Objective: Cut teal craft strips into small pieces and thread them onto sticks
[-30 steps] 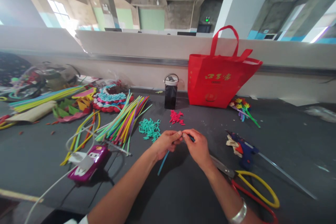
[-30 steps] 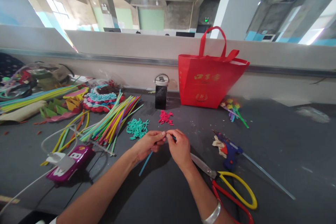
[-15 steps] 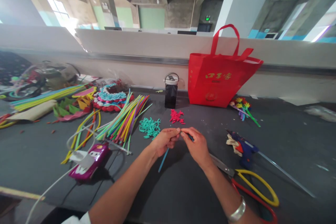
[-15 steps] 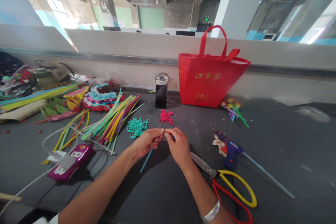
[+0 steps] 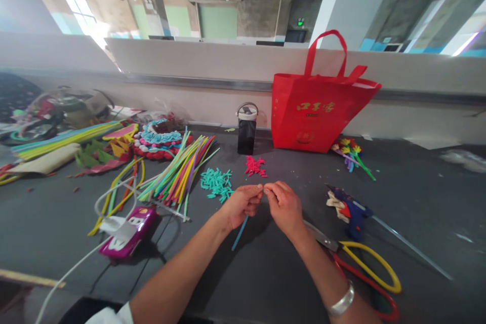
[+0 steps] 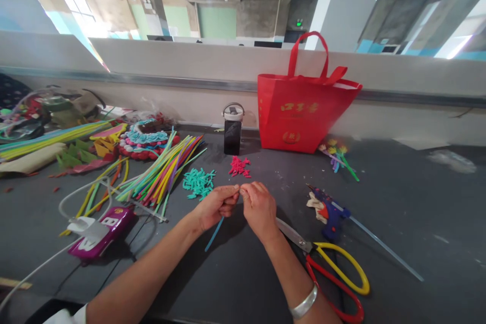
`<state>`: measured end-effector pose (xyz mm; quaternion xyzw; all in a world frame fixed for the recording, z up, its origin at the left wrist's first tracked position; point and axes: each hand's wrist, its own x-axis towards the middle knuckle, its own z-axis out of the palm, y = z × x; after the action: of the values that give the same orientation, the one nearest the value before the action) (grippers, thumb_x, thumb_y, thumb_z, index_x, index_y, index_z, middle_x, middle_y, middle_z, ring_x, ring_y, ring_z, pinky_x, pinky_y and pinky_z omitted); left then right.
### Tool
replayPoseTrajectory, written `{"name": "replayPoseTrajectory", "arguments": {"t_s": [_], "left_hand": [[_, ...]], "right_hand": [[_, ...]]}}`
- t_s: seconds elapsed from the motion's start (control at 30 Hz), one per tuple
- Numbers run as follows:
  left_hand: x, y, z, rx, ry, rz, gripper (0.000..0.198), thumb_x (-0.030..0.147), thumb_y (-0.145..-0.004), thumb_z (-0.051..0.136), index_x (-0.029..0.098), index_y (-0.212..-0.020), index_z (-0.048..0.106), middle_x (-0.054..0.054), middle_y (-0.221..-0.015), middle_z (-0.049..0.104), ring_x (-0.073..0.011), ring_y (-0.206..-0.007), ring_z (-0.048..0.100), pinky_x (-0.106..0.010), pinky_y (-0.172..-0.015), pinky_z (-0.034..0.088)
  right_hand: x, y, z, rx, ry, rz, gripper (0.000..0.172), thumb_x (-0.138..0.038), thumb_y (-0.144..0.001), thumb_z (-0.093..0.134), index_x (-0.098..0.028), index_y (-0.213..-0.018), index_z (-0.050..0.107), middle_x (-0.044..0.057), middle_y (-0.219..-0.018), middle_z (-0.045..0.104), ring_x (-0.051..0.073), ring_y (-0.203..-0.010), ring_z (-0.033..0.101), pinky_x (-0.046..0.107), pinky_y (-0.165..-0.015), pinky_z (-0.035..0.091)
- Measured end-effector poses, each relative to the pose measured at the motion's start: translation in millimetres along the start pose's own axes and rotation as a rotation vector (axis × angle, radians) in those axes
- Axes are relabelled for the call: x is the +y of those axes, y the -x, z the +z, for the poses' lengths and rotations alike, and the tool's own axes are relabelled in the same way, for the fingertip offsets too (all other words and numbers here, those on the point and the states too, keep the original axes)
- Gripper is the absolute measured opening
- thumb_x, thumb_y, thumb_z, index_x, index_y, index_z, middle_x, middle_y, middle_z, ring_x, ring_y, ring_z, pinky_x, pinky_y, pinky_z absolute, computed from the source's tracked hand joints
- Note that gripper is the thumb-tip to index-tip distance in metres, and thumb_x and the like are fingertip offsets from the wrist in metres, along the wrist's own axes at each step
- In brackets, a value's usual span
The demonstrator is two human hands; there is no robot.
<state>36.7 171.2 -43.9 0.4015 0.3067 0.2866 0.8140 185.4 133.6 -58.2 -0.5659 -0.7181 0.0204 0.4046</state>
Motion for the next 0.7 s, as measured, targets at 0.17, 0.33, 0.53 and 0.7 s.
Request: {"name": "replayPoseTrajectory", "arguments": {"t_s": [0.17,0.33,0.53,0.7], "left_hand": [[5.8,2.2,-6.9,-0.065,-0.014,-0.094,0.033,0.047,-0.08,0.059,0.014,-0.074,0.057,0.01,-0.052,0.019,-0.0032,-0.041,0.01,-0.021,-0.041,0.007],[11.7,5.4,-10.4,-0.08,-0.084,-0.085,0.03,0.041,-0.078,0.062,0.011,-0.08,0.064,0.01,-0.052,0.019,-0.0027,-0.042,0.009,-0.021,-0.042,0.007],[10.4,4.6,-10.5,-0.03,-0.063,-0.015,0.03,0.039,-0.072,0.071,0.011,-0.073,0.061,0.009,-0.052,0.026,-0.0012,-0.042,0.013,-0.021,-0.043,0.006],[8.9,2.8,-9.3,0.038,-0.14,0.035,0.037,0.046,-0.067,0.074,0.012,-0.069,0.061,0.009,-0.052,0.03,-0.002,-0.043,0.015,-0.022,-0.044,0.006]], "right_hand": [[-0.4,0.1,-0.4,-0.005,-0.024,-0.005,0.023,-0.026,-0.095,0.044,-0.024,-0.088,0.066,0.003,-0.081,0.064,0.019,-0.082,0.057,0.029,-0.077,0.043],[-2.0,-2.4,-7.1,-0.006,-0.034,-0.062,0.024,-0.026,-0.095,0.045,-0.025,-0.095,0.068,0.004,-0.083,0.066,0.02,-0.084,0.057,0.031,-0.079,0.045],[0.7,-4.0,-6.2,-0.018,-0.11,-0.041,0.023,-0.026,-0.094,0.046,-0.024,-0.096,0.069,0.004,-0.09,0.067,0.02,-0.088,0.058,0.032,-0.082,0.045],[1.0,-5.1,-5.8,-0.049,-0.227,0.027,0.021,-0.027,-0.093,0.048,-0.023,-0.093,0.068,0.004,-0.088,0.068,0.019,-0.087,0.061,0.031,-0.082,0.046]]}}
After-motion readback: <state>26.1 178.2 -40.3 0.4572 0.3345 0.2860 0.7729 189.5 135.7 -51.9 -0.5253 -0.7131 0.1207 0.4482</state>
